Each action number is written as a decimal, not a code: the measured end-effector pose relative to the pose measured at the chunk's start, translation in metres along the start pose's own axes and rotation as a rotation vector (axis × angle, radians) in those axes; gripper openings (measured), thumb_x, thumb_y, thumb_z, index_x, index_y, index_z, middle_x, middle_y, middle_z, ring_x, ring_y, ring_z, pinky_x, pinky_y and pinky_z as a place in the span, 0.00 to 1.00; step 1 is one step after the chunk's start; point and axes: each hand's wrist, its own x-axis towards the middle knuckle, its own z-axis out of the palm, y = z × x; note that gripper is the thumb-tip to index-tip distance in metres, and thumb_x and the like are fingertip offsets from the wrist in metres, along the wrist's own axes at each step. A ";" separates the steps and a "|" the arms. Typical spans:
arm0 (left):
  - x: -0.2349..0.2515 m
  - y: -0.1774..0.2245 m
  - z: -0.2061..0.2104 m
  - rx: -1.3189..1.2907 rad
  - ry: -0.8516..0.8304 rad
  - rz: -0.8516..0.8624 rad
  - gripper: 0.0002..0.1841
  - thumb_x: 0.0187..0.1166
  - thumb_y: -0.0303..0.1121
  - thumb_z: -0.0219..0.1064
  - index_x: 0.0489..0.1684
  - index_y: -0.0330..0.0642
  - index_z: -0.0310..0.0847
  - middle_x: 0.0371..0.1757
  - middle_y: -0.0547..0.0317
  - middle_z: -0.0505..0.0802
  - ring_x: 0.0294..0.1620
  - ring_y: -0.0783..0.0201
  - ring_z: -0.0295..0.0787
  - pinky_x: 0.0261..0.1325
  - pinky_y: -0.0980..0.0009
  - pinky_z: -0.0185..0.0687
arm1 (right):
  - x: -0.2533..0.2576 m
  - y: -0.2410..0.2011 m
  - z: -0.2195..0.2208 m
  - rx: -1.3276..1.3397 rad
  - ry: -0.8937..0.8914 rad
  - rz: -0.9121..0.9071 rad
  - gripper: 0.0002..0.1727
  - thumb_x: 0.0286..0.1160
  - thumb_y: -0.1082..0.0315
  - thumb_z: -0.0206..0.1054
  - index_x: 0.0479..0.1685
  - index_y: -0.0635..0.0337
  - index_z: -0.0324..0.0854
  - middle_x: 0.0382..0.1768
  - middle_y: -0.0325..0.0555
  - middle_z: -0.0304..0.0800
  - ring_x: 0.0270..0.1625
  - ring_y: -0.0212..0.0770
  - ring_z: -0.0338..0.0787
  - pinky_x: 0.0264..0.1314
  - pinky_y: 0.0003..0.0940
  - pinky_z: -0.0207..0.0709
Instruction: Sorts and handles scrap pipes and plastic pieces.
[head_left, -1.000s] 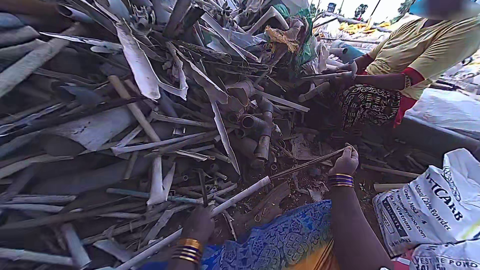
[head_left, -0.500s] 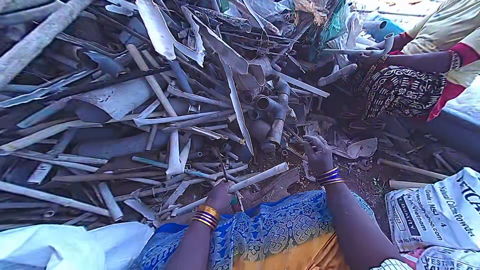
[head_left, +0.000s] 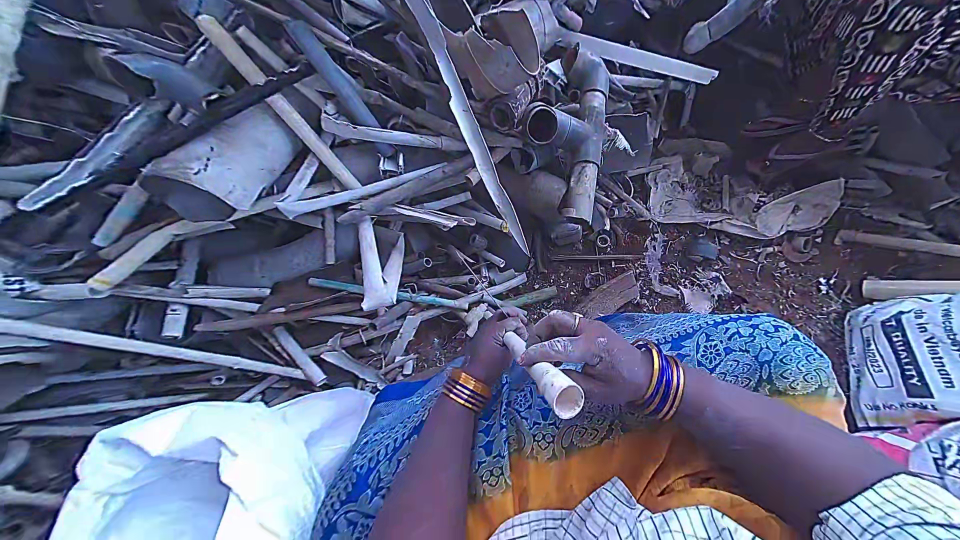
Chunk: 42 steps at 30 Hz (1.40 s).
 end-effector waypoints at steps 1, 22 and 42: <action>0.000 -0.003 0.001 -0.009 -0.011 -0.003 0.11 0.75 0.22 0.60 0.38 0.26 0.90 0.55 0.41 0.92 0.60 0.60 0.87 0.68 0.63 0.78 | 0.001 -0.001 0.000 -0.011 -0.001 -0.001 0.14 0.78 0.68 0.68 0.55 0.65 0.90 0.49 0.63 0.89 0.53 0.43 0.89 0.58 0.28 0.81; 0.011 0.025 -0.013 0.093 0.151 -0.475 0.50 0.71 0.38 0.81 0.88 0.22 0.51 0.74 0.24 0.79 0.75 0.37 0.78 0.79 0.47 0.69 | -0.018 -0.003 -0.098 -0.402 0.809 -0.069 0.13 0.93 0.47 0.52 0.54 0.41 0.75 0.45 0.14 0.86 0.36 0.11 0.83 0.33 0.11 0.79; 0.025 0.014 0.023 0.402 -0.112 -0.623 0.38 0.85 0.45 0.68 0.85 0.24 0.61 0.75 0.27 0.81 0.80 0.36 0.76 0.83 0.43 0.66 | -0.030 -0.002 -0.112 0.034 0.582 0.909 0.12 0.86 0.69 0.63 0.60 0.68 0.78 0.28 0.39 0.81 0.23 0.27 0.78 0.29 0.23 0.76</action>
